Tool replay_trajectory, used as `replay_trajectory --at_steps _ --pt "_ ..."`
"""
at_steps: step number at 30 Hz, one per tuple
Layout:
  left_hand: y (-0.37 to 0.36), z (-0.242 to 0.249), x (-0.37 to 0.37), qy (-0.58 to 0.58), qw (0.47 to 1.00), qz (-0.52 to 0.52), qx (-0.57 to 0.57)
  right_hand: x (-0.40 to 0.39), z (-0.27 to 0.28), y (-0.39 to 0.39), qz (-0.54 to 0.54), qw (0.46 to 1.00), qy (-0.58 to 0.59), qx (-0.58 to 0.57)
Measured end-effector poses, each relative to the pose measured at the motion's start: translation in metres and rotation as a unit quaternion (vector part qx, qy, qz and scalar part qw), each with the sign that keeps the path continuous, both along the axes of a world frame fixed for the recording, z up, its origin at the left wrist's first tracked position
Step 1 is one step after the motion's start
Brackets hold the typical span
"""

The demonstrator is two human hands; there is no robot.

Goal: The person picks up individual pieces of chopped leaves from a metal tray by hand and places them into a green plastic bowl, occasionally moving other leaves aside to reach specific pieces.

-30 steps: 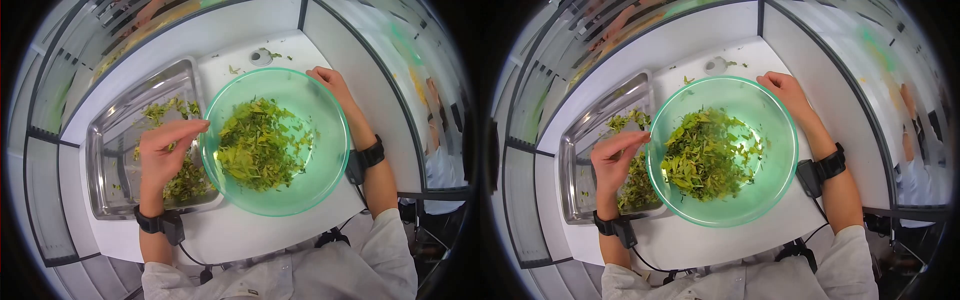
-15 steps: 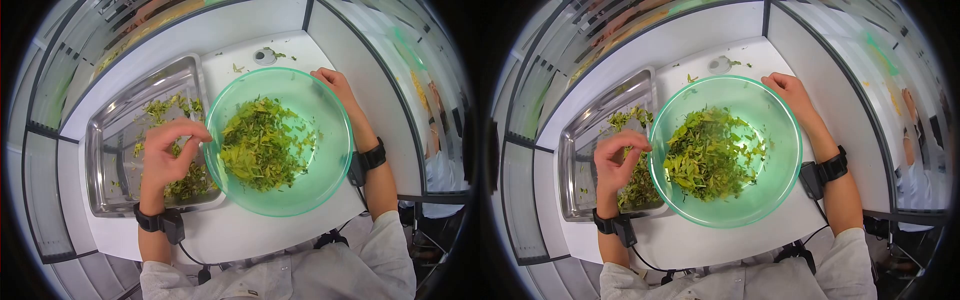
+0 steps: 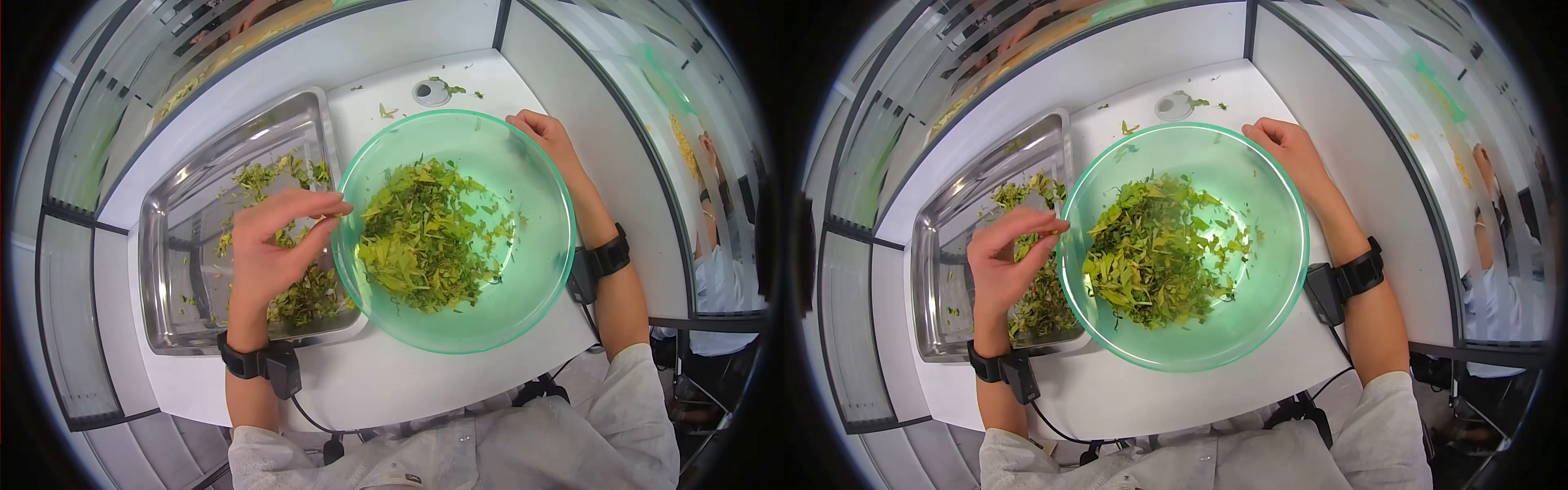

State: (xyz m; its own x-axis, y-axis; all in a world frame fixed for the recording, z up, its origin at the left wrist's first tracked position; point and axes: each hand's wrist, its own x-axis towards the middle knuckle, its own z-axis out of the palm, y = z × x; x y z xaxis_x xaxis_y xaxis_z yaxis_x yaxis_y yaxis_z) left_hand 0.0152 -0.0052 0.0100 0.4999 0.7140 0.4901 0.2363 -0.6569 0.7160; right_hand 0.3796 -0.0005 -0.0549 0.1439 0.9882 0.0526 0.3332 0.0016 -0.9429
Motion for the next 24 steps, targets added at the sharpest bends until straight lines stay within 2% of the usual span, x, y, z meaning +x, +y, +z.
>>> replay_trajectory --at_steps 2,24 --pt "0.0016 -0.0002 -0.001 0.027 0.999 -0.011 0.027 -0.0005 0.0002 -0.0003 -0.003 1.0 0.005 -0.002" --pt "-0.0001 0.0047 -0.0009 0.039 0.995 -0.072 0.06 -0.0019 0.0021 -0.001 -0.008 1.0 -0.002 -0.001"
